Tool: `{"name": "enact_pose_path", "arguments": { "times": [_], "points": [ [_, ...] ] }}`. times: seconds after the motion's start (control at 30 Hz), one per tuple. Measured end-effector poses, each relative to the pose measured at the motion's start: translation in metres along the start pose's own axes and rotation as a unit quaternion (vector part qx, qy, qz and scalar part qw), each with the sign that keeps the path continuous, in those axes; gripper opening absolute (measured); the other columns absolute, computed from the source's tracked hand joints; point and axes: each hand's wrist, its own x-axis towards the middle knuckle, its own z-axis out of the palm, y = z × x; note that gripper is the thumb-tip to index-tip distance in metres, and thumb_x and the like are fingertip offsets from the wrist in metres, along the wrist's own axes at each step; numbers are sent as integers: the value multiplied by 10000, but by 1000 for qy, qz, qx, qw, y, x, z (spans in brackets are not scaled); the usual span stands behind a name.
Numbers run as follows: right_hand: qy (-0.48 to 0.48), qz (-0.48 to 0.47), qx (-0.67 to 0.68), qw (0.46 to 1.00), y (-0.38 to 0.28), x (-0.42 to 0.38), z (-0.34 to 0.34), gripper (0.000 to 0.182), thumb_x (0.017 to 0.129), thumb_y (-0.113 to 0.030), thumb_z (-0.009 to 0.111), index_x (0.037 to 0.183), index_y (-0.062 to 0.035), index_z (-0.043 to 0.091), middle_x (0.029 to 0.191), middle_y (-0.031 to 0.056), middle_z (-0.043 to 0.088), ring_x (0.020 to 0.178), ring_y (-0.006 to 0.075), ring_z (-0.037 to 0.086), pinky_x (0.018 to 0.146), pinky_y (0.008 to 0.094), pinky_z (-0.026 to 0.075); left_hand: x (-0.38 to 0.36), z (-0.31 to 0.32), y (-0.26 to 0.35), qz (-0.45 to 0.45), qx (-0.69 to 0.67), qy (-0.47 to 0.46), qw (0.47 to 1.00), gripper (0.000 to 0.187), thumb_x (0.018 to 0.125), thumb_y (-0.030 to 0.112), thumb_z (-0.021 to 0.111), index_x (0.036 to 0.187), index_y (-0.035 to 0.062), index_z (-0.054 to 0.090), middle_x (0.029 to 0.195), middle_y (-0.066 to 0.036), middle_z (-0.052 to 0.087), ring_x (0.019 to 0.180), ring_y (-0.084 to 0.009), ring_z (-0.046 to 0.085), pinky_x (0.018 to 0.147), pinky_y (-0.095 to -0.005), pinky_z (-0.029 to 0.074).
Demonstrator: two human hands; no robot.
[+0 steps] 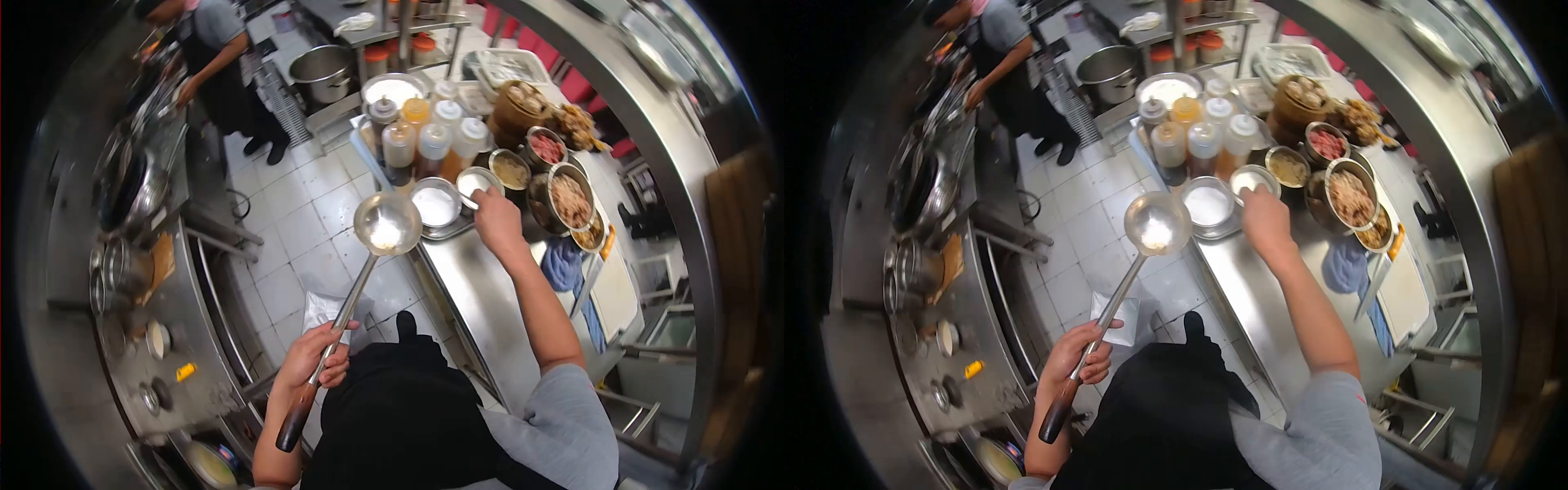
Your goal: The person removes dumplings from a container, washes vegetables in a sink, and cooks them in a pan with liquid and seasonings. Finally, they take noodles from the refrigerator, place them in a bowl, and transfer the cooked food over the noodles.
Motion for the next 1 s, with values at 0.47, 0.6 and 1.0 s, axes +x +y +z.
{"name": "enact_pose_path", "arguments": {
  "times": [0.47,0.6,1.0],
  "points": [
    [-84,-173,256,947,-74,-35,10,248,865,-59,654,1103,9,635,961,109,658,874,241,637,806,337,501,-108,-57,-121,283,-124,62,949,268,984,114,517,1235,59,440,630,24,399,409,-69,391,395,-241,347],
    [-464,-143,501,716,-222,-148,32,229,949,-122,613,1136,9,629,964,59,669,892,139,634,794,287,521,-146,-93,-158,419,-147,138,885,248,975,114,539,1201,53,455,663,11,438,471,-102,473,463,-268,418],
    [-644,-258,462,552,-545,-412,175,241,870,-57,559,1098,-14,496,779,104,597,568,211,592,510,347,512,-288,-292,-308,491,-82,566,657,371,1016,389,479,1145,47,543,848,-50,622,798,-142,625,691,-283,486]
  ]
}}
